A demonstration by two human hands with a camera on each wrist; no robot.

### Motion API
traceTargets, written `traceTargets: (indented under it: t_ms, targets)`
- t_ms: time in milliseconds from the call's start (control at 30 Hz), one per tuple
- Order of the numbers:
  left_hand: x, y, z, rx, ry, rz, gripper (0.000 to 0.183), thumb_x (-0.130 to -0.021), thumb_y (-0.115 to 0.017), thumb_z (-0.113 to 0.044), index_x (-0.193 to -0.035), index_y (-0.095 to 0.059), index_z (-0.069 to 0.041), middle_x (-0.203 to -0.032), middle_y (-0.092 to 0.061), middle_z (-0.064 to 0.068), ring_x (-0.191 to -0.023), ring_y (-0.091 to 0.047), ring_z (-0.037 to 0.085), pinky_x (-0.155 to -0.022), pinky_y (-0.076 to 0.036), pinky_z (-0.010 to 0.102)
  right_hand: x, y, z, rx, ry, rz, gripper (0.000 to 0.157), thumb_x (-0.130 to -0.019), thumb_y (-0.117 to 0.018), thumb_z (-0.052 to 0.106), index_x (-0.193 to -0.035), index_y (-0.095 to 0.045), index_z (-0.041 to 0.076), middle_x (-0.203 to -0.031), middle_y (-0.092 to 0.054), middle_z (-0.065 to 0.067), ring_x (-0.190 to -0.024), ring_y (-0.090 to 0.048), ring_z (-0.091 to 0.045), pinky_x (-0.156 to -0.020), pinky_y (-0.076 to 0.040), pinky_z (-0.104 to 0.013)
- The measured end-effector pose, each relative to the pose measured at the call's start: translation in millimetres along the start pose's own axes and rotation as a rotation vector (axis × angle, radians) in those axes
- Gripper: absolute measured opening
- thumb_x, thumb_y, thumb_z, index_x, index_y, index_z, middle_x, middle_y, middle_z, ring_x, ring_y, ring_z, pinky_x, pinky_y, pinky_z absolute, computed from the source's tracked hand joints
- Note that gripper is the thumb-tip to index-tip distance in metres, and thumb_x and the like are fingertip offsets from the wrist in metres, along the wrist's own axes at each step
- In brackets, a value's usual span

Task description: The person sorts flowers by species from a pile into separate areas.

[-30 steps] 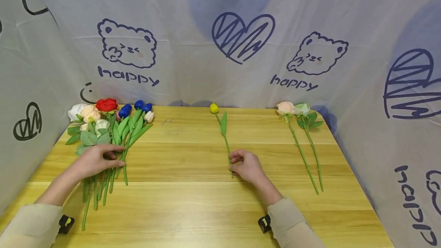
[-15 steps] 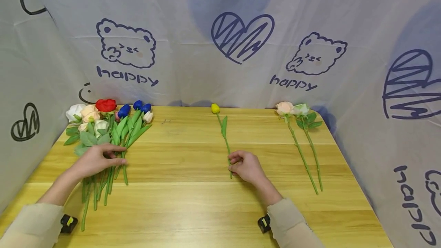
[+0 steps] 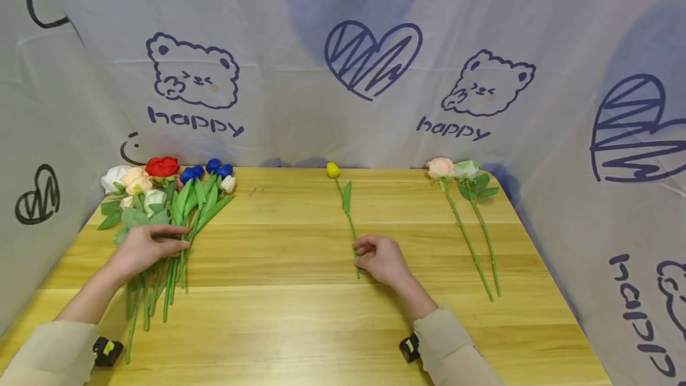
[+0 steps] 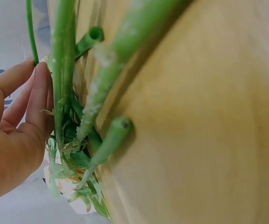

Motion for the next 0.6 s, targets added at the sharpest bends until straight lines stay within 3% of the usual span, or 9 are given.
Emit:
traceTargets:
  t_ms: [133,333,600]
  targets:
    - [3.5,0.3,-2.8,0.112,0.025,0.012,0.053,-0.1,-0.072,-0.018,-0.142,-0.055,0.011,-0.129,-0.066,0.029,-0.095,-0.074,0.019,-0.083,-0.062,0.033,0.9,0.0,0.7,-0.008,-0.009,0.004,0.028,-0.092,-0.074,-0.004,-0.12,-0.071,-0.002,-0.104,-0.069,-0.012,-0.08,-0.067,-0.018,-0.07,-0.064,-0.032]
    - [8.0,1.5,-7.1,0.234,0.039,0.013,0.058,-0.102,-0.07,-0.019,-0.147,-0.049,0.01,-0.143,-0.054,0.034,-0.103,-0.073,0.017,-0.091,-0.061,0.035,4.0,3.3,5.9,-0.119,-0.039,0.002,0.034,-0.098,-0.067,-0.001,-0.131,-0.062,-0.008,-0.111,-0.067,-0.02,-0.089,-0.07,-0.024,-0.074,-0.064,-0.037]
    - [13.5,-0.5,-18.1,0.355,0.048,-0.012,0.063,-0.101,-0.071,-0.019,-0.151,-0.045,0.008,-0.143,-0.054,0.023,-0.104,-0.072,0.009,-0.095,-0.059,0.034,7.7,10.1,14.2,-0.21,-0.04,-0.097,0.042,-0.1,-0.064,0.005,-0.14,-0.058,-0.005,-0.124,-0.063,-0.022,-0.103,-0.069,-0.033,-0.082,-0.064,-0.04]
Point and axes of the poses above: each hand's wrist, its own x-axis away from the middle knuckle, its own y-axis out of the back of the hand, z = x × y, the point moved 2 cm from there along -x, towards the middle knuckle
